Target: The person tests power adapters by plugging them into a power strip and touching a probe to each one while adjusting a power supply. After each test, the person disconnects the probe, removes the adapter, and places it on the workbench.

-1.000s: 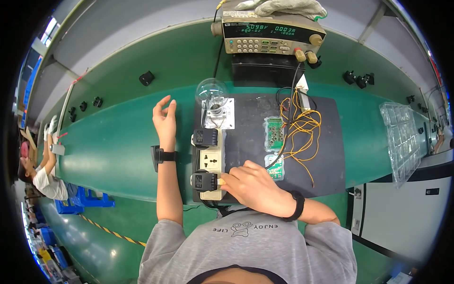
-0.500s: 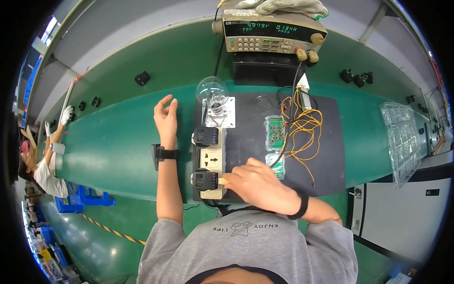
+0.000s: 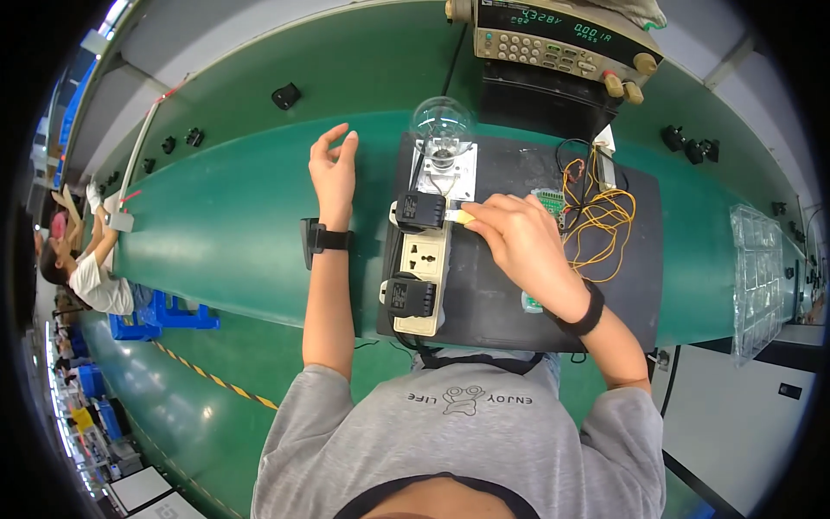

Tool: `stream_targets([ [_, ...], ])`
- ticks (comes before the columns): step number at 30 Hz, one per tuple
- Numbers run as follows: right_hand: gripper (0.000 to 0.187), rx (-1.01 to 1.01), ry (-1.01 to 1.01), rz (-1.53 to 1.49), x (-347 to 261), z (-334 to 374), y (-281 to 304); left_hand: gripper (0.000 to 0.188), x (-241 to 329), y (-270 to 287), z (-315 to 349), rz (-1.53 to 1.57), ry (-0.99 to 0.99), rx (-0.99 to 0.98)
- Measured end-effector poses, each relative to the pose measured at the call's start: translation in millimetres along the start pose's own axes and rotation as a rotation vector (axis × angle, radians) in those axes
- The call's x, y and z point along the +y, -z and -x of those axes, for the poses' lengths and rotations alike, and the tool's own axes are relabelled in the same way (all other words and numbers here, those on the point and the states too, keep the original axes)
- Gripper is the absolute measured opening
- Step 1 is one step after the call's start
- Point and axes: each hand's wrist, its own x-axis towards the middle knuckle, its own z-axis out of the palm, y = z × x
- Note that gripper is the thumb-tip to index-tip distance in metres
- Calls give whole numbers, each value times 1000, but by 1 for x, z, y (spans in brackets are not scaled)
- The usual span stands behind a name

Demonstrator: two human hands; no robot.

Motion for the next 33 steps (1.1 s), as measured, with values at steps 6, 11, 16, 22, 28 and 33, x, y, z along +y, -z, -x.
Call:
stream_targets([
  [6,17,92,76,63,-6,-3,-10,28,18,2,2,35,19,-55],
  [11,20,87,145,23,9,1,-3,21,37,4,26,257,-205,-228],
  [16,19,302,-60,218,57,4,73,25,56,67,101,33,-476,-640],
  [22,31,299,-442,344,216,-26,132,50,56,67,130,-124,-262,-883],
  [28,64,201,-231,197,340,-91,97,47,73,92,131,107,-268,-767],
  [33,66,45,-324,94,341,-84,105,38,77,89,92,284,-566,-249],
])
